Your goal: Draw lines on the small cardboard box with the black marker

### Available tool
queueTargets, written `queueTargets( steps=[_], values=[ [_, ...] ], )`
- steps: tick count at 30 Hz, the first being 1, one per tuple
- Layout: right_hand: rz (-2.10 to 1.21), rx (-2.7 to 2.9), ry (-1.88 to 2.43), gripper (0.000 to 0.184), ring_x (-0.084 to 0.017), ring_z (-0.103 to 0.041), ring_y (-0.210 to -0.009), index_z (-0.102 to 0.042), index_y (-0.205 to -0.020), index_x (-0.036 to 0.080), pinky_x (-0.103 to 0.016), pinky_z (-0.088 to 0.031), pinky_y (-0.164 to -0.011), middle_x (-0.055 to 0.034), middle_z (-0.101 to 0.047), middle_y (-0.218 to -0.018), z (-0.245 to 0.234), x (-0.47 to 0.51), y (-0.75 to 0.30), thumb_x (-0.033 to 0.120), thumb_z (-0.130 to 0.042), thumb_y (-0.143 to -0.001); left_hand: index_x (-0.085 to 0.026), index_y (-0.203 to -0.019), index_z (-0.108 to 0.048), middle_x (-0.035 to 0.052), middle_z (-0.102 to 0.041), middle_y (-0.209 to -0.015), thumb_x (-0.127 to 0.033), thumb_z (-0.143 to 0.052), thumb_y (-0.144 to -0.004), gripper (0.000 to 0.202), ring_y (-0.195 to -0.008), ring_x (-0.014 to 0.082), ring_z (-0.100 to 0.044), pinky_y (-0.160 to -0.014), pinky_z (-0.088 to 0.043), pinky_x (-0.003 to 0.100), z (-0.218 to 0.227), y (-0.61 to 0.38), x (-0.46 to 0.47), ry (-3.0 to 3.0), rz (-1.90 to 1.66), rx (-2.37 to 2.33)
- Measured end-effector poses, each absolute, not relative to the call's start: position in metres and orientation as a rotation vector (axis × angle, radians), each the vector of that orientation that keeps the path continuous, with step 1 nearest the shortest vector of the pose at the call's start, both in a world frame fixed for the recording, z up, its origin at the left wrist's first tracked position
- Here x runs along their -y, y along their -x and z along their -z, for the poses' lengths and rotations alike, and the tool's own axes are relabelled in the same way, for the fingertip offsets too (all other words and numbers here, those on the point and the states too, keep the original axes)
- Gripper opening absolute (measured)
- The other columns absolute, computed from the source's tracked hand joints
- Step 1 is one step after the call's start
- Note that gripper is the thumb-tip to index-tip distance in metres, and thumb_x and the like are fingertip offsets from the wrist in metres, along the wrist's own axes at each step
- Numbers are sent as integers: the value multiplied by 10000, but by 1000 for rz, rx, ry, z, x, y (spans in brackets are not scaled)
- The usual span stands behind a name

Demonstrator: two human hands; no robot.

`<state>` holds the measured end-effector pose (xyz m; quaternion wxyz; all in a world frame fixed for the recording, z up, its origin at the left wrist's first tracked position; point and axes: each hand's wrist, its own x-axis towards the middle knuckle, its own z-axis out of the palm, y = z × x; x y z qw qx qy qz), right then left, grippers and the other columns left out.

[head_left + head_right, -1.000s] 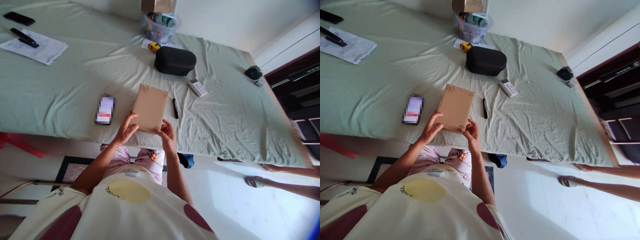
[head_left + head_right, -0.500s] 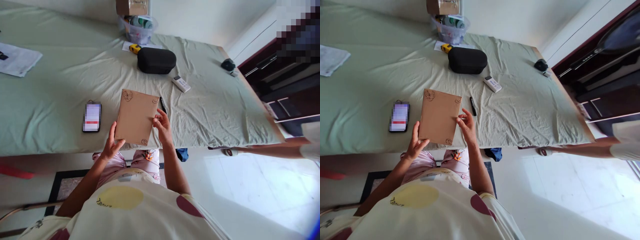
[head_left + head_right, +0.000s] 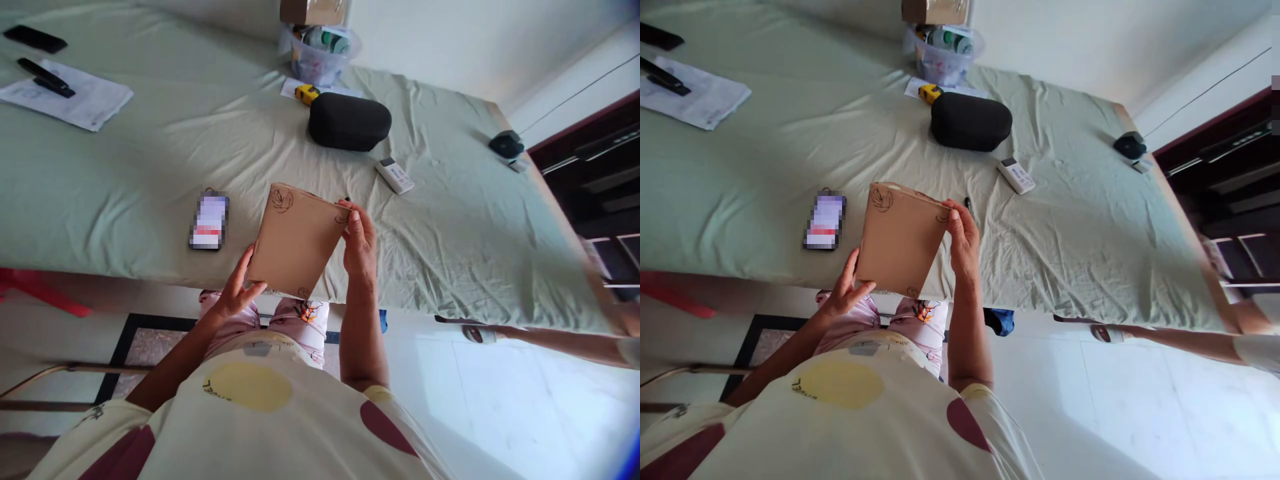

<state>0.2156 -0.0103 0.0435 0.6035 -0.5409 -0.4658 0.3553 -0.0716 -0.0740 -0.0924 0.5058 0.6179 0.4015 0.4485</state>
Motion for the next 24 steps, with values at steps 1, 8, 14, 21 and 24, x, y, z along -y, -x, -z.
queueTargets(
  steps=[1, 8, 14, 21, 24],
  values=[
    [-814, 1071, 1254, 628, -250, -701, -1216, -768, -1147, 296, -391, -606, -981, -39, -759, -1311, -43, 11, -214, 844, -618, -881, -265, -1718, -282, 163, -339, -1796, -533, -757, -942, 948, -1683, 348, -321, -1400, -242, 558, 92, 70, 74, -1493, -1088, -966],
    [-575, 1204, 1168, 574, -287, -581, -1497, -735, -1220, 287, -545, -425, -1296, -69, -686, -1483, -42, 15, -211, 761, -492, -1004, -242, -1665, -354, 215, -451, -1722, -507, -781, -934, 887, -1572, 328, -515, -1318, -423, 516, 87, 46, 67, -1569, -1176, -962],
    [-477, 1279, 1072, 542, -317, -526, -1558, -709, -1255, 304, -606, -405, -1305, -76, -635, -1543, -36, 13, -215, 725, -460, -1022, -237, -1674, -368, 199, -517, -1682, -509, -754, -963, 854, -1546, 310, -555, -1301, -455, 482, 93, 35, 47, -1625, -1187, -1011],
    [-479, 1239, 1049, 527, -320, -525, -1557, -700, -1209, 293, -630, -372, -1322, -80, -638, -1525, -26, 9, -220, 711, -444, -1016, -244, -1602, -480, 189, -565, -1641, -524, -777, -950, 770, -1536, 325, -563, -1308, -453, 505, 95, 34, 38, -1657, -1269, -1006],
    [-438, 1246, 1083, 550, -314, -545, -1540, -697, -1239, 292, -624, -378, -1318, -77, -643, -1516, -26, 8, -218, 704, -395, -1034, -243, -1512, -548, 178, -620, -1573, -540, -752, -965, 655, -1464, 309, -626, -1193, -568, 462, 83, 32, 36, -1636, -1318, -1007]
  ],
)
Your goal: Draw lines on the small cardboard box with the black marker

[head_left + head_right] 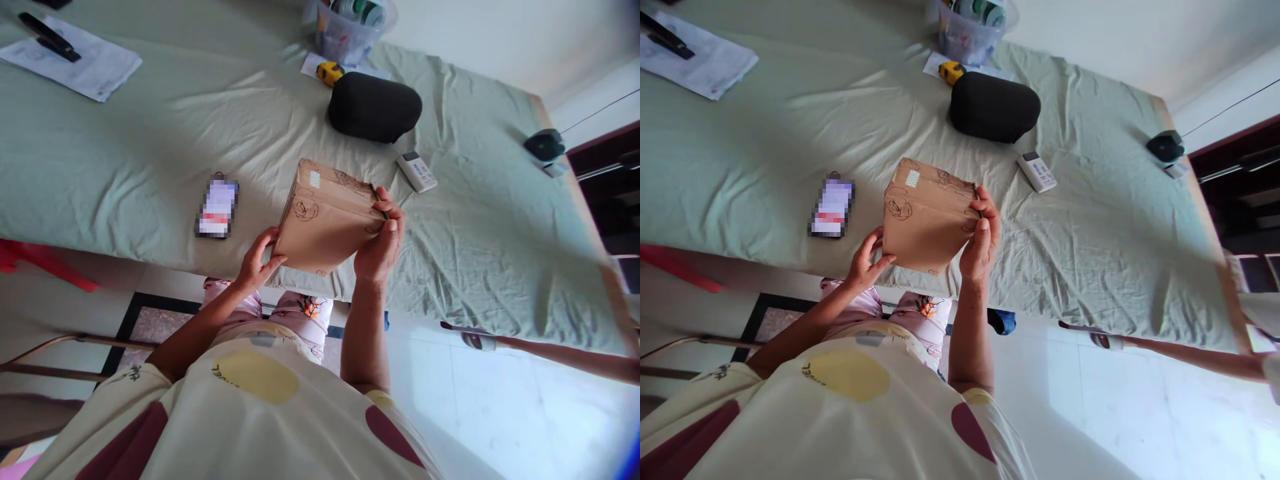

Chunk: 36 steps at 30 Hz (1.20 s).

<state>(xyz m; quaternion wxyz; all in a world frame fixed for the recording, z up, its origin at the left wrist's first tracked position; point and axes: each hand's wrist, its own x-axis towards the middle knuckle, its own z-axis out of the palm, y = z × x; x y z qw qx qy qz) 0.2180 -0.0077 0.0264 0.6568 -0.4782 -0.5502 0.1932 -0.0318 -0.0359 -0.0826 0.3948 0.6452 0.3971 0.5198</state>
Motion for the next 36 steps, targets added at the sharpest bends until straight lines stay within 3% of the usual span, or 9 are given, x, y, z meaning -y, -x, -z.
queueTargets(
  steps=[5, 9, 13, 19, 25, 31, 36],
  values=[
    [-358, 1281, 1135, 606, -324, -544, -1539, -689, -1300, 301, -638, -407, -1285, -77, -637, -1508, -27, 7, -216, 707, -313, -1053, -227, -1308, -646, 137, -708, -1352, -615, -692, -978, 511, -1284, 267, -698, -977, -641, 366, 53, 27, 29, -1559, -1359, -1079],
    [-347, 1295, 1102, 566, -325, -549, -1535, -690, -1301, 319, -639, -413, -1279, -68, -639, -1504, -24, 7, -218, 680, -326, -1061, -229, -1185, -663, 98, -712, -1219, -657, -670, -974, 477, -1176, 232, -702, -933, -613, 340, 37, 25, 21, -1513, -1390, -1094],
    [-298, 1319, 1137, 615, -324, -568, -1521, -683, -1328, 322, -644, -439, -1261, -64, -635, -1513, -22, 6, -220, 697, -276, -1060, -247, -1150, -668, 76, -702, -1220, -657, -684, -969, 449, -1164, 210, -689, -914, -590, 319, 27, 20, 11, -1479, -1465, -1020],
    [-327, 1289, 1116, 623, -319, -578, -1511, -695, -1272, 312, -631, -427, -1289, -70, -642, -1495, -19, 7, -220, 742, -311, -1037, -251, -1204, -666, 71, -703, -1229, -700, -669, -965, 509, -1171, 215, -698, -946, -589, 329, 6, 10, -1, -1426, -1520, -939],
    [-370, 1292, 996, 540, -318, -561, -1529, -679, -1281, 322, -670, -379, -1308, -44, -633, -1510, -17, 9, -219, 678, -339, -1057, -275, -1256, -656, 69, -701, -1258, -711, -642, -979, 517, -1232, 237, -706, -968, -616, 343, -20, 2, -13, -1491, -1614, -898],
    [-350, 1320, 1089, 649, -333, -544, -1541, -647, -1375, 335, -683, -383, -1294, -57, -594, -1539, -16, 10, -220, 741, -267, -1041, -349, -1395, -654, 51, -677, -1385, -752, -566, -997, 574, -1384, 266, -651, -1094, -592, 414, -44, 3, -24, -1647, -1621, -854],
    [-403, 1304, 977, 546, -327, -539, -1542, -663, -1300, 339, -673, -342, -1320, -44, -599, -1525, -16, 12, -218, 703, -346, -1046, -339, -1260, -761, 48, -656, -1431, -670, -495, -1060, 469, -1386, 227, -639, -1255, -486, 413, -44, 7, -27, -1766, -1617, -794]
  ],
)
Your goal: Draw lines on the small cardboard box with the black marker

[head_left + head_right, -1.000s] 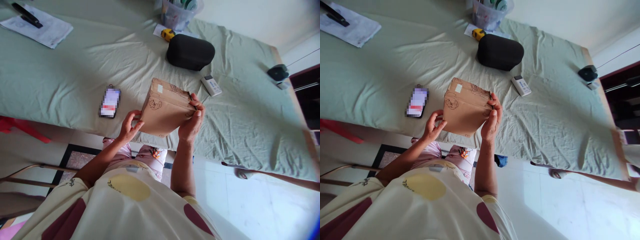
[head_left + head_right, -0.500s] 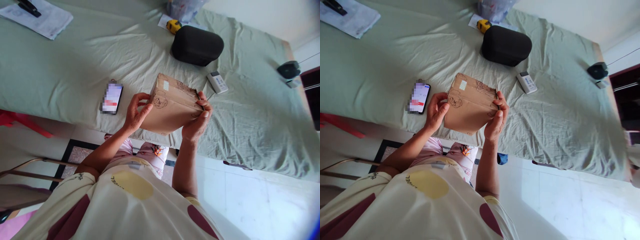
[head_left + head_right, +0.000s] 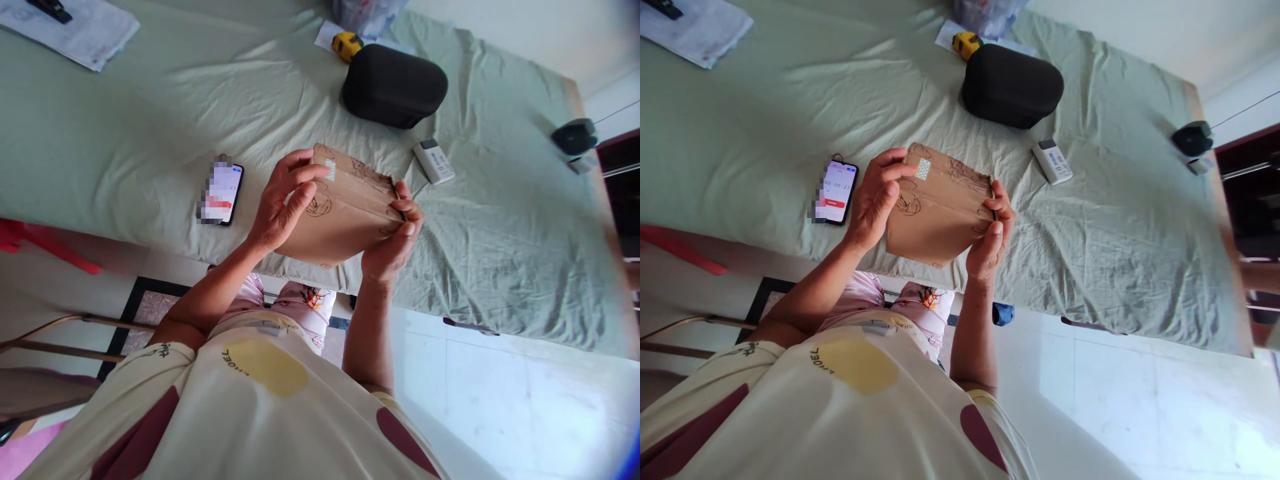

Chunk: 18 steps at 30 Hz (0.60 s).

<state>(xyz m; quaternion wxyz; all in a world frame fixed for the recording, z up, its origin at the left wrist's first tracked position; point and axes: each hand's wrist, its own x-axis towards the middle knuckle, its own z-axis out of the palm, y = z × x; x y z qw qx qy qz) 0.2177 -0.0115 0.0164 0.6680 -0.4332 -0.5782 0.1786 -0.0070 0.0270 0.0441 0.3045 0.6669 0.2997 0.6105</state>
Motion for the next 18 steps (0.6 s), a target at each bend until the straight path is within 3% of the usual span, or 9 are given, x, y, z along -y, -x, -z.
queueTargets(
  steps=[5, 10, 18],
  values=[
    [-396, 1302, 1027, 588, -333, -515, -1555, -647, -1316, 344, -673, -379, -1293, -51, -587, -1525, -18, 19, -212, 738, -317, -1030, -359, -1257, -739, 50, -635, -1462, -595, -450, -1100, 405, -1395, 202, -619, -1254, -489, 422, -41, 10, -17, -1830, -1621, -799],
    [-342, 1288, 1109, 617, -331, -514, -1555, -651, -1268, 355, -665, -407, -1280, -48, -597, -1516, -15, 30, -208, 793, -306, -1004, -306, -1204, -726, 64, -633, -1472, -601, -470, -1095, 405, -1426, 207, -595, -1265, -472, 427, -43, 7, -1, -1803, -1648, -849],
    [-366, 1241, 1079, 455, -340, -547, -1531, -627, -1090, 292, -675, -367, -1316, -67, -630, -1507, -24, 47, -199, 721, -523, -980, -272, -1137, -663, 99, -639, -1451, -604, -479, -1081, 383, -1397, 262, -606, -1223, -490, 461, -47, 2, 15, -1930, -1602, -1116]
  ],
)
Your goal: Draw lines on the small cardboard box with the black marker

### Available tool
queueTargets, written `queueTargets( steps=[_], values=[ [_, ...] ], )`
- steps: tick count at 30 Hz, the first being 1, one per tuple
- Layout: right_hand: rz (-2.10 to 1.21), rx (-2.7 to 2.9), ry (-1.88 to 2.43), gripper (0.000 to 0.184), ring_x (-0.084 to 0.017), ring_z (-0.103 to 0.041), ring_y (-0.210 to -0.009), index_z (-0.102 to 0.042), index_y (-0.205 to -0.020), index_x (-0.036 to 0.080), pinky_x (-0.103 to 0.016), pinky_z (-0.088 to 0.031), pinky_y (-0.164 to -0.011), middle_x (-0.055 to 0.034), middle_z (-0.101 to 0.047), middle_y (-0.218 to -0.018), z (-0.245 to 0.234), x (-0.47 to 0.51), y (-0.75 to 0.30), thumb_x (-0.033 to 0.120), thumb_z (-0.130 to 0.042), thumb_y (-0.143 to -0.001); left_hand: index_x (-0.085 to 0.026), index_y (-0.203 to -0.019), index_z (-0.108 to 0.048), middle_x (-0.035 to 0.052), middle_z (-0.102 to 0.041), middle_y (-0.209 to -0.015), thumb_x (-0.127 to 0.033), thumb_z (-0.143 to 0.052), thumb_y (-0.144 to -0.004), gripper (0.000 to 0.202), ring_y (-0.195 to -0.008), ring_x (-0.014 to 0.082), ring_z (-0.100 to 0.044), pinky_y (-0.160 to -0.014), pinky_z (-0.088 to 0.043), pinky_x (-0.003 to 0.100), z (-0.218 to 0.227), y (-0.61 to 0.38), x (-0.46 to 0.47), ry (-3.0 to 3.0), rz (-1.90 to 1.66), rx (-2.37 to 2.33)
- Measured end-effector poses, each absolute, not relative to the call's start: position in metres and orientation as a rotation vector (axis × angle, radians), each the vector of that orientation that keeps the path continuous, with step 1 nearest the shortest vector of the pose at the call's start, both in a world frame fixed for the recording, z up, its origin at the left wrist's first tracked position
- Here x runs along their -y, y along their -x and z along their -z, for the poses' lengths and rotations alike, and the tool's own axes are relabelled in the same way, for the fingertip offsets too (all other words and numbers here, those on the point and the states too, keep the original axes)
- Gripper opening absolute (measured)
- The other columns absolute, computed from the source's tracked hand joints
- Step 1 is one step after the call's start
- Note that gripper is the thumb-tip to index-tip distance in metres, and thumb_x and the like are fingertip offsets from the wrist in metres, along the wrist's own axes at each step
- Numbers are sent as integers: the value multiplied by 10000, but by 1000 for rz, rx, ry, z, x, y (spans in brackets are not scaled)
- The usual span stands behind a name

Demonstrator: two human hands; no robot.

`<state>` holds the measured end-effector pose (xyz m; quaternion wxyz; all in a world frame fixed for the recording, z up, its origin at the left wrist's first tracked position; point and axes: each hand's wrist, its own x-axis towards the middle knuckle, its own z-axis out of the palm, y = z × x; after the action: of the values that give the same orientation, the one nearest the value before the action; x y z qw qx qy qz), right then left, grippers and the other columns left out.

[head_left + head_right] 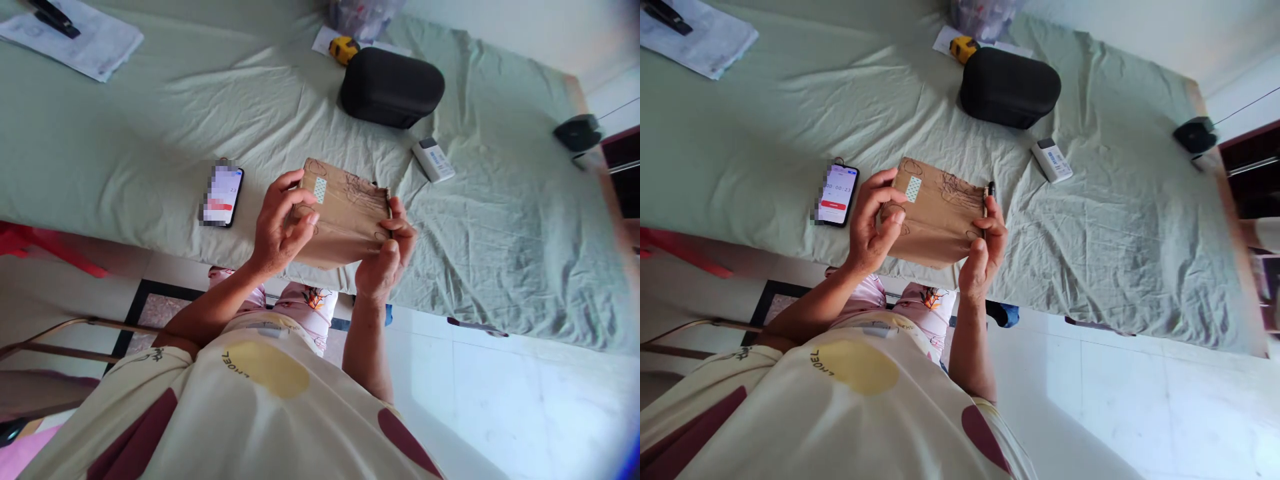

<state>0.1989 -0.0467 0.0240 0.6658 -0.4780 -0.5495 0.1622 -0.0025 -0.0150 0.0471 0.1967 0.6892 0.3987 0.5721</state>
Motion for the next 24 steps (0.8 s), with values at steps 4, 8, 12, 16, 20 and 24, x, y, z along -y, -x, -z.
queueTargets(
  steps=[4, 8, 12, 16, 20, 24],
  values=[
    [-330, 1245, 1172, 404, -349, -582, -1492, -612, -1076, 258, -658, -426, -1267, -114, -647, -1494, -41, 65, -188, 634, -676, -943, -234, -1110, -619, 139, -627, -1445, -617, -572, -1031, 393, -1375, 291, -607, -1189, -502, 485, -51, 0, 27, -2025, -1556, -1243],
    [-286, 1310, 1313, 372, -338, -613, -1449, -604, -1096, 246, -603, -503, -1189, -150, -630, -1516, -57, 83, -179, 558, -727, -938, -226, -1091, -605, 151, -626, -1434, -609, -734, -936, 432, -1332, 314, -631, -1137, -533, 480, -56, -4, 42, -2068, -1568, -1313],
    [-168, 1422, 1423, 350, -324, -623, -1415, -625, -1111, 243, -558, -534, -1143, -154, -643, -1482, -64, 92, -176, 521, -745, -935, -222, -1084, -614, 153, -635, -1400, -659, -800, -868, 521, -1285, 321, -652, -1084, -559, 461, -59, -5, 48, -2101, -1576, -1363],
    [-94, 1469, 1417, 331, -308, -647, -1369, -636, -1146, 249, -537, -553, -1105, -147, -653, -1459, -64, 91, -175, 521, -709, -971, -226, -1094, -621, 156, -622, -1406, -720, -794, -845, 580, -1266, 319, -647, -1055, -565, 446, -58, -3, 47, -2126, -1530, -1380],
    [-65, 1471, 1400, 283, -304, -646, -1365, -635, -1158, 251, -531, -554, -1097, -145, -644, -1467, -61, 90, -172, 477, -685, -996, -230, -1110, -614, 159, -596, -1436, -698, -776, -874, 549, -1285, 316, -627, -1059, -560, 445, -56, -2, 47, -2124, -1530, -1371],
    [-64, 1498, 1414, 261, -307, -637, -1377, -629, -1175, 253, -547, -548, -1114, -148, -627, -1481, -60, 91, -171, 444, -668, -1002, -226, -1124, -606, 166, -573, -1454, -639, -746, -925, 479, -1305, 312, -615, -1071, -554, 450, -54, -2, 49, -2117, -1552, -1340]
  ],
)
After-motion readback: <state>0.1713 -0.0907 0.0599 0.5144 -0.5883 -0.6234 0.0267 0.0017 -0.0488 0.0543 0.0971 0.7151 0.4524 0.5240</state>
